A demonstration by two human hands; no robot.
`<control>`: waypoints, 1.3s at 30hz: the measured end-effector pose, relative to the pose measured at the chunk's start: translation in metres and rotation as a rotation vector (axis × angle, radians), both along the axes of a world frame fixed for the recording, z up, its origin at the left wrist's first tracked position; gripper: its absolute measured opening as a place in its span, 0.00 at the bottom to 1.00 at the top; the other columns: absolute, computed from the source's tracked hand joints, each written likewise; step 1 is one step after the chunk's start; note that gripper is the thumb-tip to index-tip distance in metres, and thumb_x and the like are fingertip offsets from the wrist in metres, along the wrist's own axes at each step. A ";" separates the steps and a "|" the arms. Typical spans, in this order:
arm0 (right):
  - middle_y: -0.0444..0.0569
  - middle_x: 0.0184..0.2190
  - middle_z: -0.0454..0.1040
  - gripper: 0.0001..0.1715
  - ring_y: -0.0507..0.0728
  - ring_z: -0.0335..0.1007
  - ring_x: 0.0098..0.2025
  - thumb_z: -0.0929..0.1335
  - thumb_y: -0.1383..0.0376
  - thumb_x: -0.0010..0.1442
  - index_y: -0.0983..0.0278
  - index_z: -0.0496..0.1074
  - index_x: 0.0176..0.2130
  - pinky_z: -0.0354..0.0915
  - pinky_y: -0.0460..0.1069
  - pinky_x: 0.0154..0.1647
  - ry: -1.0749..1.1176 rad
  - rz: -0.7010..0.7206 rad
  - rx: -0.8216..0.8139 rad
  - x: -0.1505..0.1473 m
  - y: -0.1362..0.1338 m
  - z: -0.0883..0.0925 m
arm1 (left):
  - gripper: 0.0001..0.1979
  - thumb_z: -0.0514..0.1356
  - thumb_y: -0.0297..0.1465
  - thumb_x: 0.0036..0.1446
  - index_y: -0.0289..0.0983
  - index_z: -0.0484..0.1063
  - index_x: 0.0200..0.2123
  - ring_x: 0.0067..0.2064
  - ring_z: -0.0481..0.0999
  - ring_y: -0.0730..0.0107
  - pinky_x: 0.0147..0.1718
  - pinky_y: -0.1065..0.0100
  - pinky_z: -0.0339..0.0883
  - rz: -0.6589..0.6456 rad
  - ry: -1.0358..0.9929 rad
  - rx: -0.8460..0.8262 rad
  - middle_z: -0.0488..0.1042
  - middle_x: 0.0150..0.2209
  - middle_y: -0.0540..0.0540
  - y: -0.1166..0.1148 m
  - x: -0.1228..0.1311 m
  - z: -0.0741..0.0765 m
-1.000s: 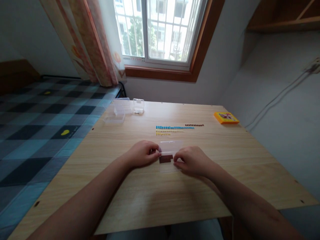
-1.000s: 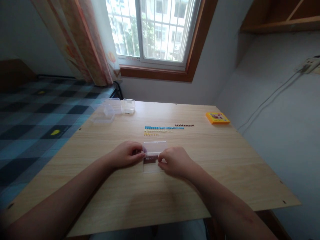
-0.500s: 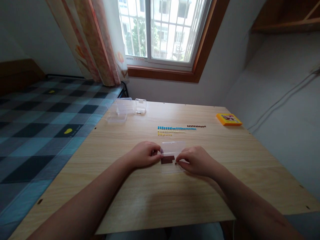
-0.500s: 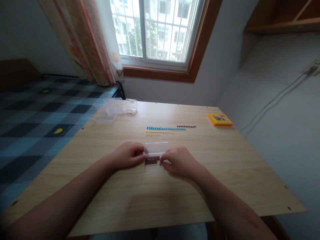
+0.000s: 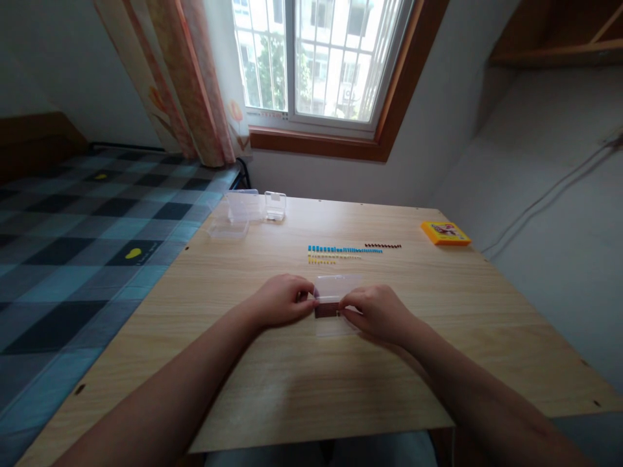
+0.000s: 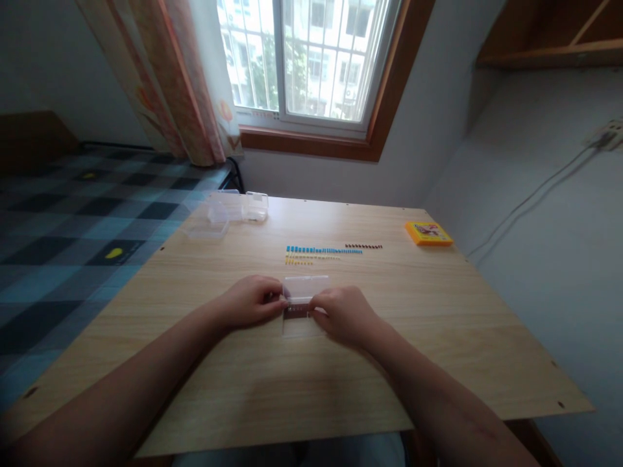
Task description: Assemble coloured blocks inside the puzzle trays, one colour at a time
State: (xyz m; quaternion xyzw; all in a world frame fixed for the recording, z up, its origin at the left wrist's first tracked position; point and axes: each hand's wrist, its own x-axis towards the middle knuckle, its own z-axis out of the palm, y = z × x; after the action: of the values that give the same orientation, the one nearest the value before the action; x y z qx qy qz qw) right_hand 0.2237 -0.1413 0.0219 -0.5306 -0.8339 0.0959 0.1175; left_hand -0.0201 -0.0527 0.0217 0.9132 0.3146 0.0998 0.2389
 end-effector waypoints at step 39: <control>0.42 0.22 0.72 0.08 0.50 0.62 0.22 0.69 0.65 0.62 0.63 0.80 0.36 0.57 0.46 0.27 0.431 -0.112 0.400 0.039 0.012 0.003 | 0.12 0.58 0.37 0.62 0.39 0.80 0.34 0.32 0.74 0.68 0.31 0.69 0.57 -0.005 0.021 -0.004 0.79 0.31 0.48 0.000 0.000 0.001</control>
State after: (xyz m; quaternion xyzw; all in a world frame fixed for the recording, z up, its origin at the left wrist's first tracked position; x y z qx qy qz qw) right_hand 0.2628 -0.1296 0.0253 -0.5093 -0.7616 0.0336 0.3993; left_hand -0.0205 -0.0528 0.0231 0.9145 0.3150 0.0892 0.2378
